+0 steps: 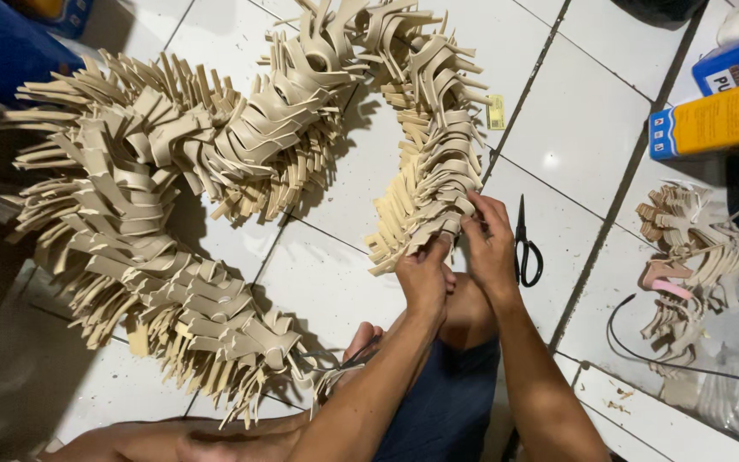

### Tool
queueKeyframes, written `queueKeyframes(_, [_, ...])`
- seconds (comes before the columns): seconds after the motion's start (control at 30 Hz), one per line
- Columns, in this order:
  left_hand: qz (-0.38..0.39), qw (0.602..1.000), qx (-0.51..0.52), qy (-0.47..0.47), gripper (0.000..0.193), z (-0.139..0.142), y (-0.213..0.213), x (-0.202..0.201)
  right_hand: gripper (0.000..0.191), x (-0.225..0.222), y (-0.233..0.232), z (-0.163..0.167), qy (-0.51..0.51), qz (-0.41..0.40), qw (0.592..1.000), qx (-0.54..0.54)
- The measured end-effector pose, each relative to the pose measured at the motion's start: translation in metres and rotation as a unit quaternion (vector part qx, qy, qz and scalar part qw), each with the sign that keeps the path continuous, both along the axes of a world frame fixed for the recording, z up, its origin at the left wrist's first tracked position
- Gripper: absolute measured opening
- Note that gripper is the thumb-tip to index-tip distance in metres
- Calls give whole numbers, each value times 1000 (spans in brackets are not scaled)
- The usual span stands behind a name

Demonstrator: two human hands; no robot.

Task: The person sits on the floor and assembles a decorative wreath by interlocking beige plastic pieces. They use scissors to trim the pieces and arrange them into a circular shape, occasionally adjusting the structure with both hands.

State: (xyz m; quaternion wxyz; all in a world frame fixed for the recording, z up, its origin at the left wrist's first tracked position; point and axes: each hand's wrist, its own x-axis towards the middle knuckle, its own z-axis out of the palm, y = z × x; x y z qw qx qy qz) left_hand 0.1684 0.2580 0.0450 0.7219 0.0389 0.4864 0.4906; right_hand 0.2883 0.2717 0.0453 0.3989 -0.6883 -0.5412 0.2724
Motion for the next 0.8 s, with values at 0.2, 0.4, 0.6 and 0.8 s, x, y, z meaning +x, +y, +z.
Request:
queueKeyframes(0.2, [16, 1000, 15, -10, 24, 1, 1, 3, 37, 2, 2, 8, -31, 17, 999, -1])
queueKeyframes(0.4, [40, 999, 3, -24, 19, -13, 3, 1, 32, 0, -2, 9, -81, 57, 995, 6])
queueKeyframes(0.6, [50, 998, -2, -49, 17, -23, 7, -1, 25, 24, 37, 1, -161, -23, 987, 4])
queueKeyframes(0.8, [47, 997, -4, -55, 14, -23, 10, -2, 57, 44, 119, -11, -172, 120, 976, 61])
